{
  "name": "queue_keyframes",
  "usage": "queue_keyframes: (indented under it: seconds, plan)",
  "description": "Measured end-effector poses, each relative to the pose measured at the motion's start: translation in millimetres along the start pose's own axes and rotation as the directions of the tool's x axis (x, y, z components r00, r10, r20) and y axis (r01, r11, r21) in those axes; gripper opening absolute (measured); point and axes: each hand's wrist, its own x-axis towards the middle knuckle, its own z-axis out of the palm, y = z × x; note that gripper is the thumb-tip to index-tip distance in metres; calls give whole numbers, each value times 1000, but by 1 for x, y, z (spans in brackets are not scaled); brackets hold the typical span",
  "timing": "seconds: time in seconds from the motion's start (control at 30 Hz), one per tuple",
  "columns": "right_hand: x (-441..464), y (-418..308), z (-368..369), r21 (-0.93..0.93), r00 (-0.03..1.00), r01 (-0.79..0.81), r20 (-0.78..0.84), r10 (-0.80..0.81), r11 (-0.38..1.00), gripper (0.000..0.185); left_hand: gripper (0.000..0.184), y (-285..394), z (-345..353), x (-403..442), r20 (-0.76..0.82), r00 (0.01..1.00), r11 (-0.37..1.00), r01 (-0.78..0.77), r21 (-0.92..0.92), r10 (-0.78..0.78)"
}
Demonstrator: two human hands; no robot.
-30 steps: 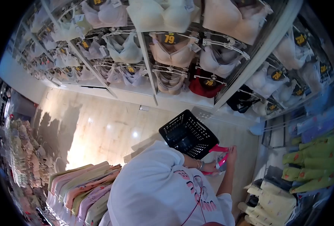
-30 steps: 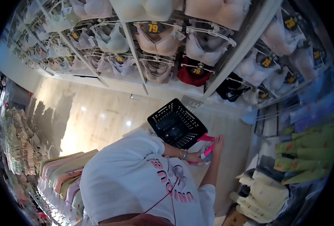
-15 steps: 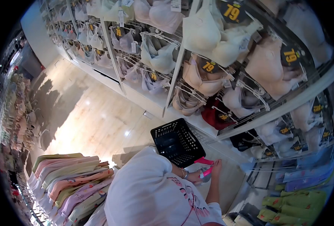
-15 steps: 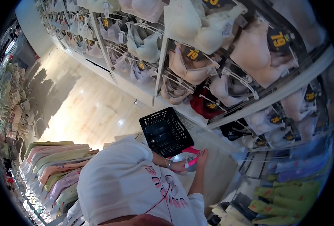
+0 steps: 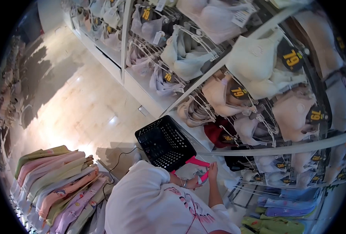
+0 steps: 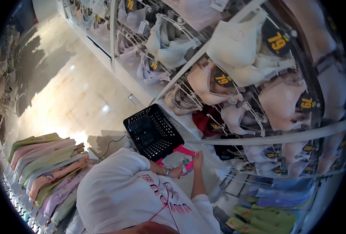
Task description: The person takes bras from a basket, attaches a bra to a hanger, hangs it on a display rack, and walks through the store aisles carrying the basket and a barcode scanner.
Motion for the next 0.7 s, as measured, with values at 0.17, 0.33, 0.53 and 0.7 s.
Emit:
queue_keyframes:
  seconds: [0.17, 0.33, 0.53, 0.7]
  plan:
    - [40, -9, 21, -106, 987, 154, 59, -148, 982, 20, 74, -9, -23, 19, -52, 998, 998, 35, -48, -37]
    - [82, -56, 44, -143, 957, 275, 133, -257, 951, 22, 77, 6, -59, 17, -222, 975, 993, -28, -110, 3]
    - [115, -135, 92, -107, 943, 331, 66, -326, 937, 21, 61, 32, -120, -4, -382, 924, 998, -16, 60, 38]
    - [137, -174, 140, 46, 931, 350, 90, -353, 936, 24, 56, 38, -177, -28, -397, 918, 996, 46, 73, -13]
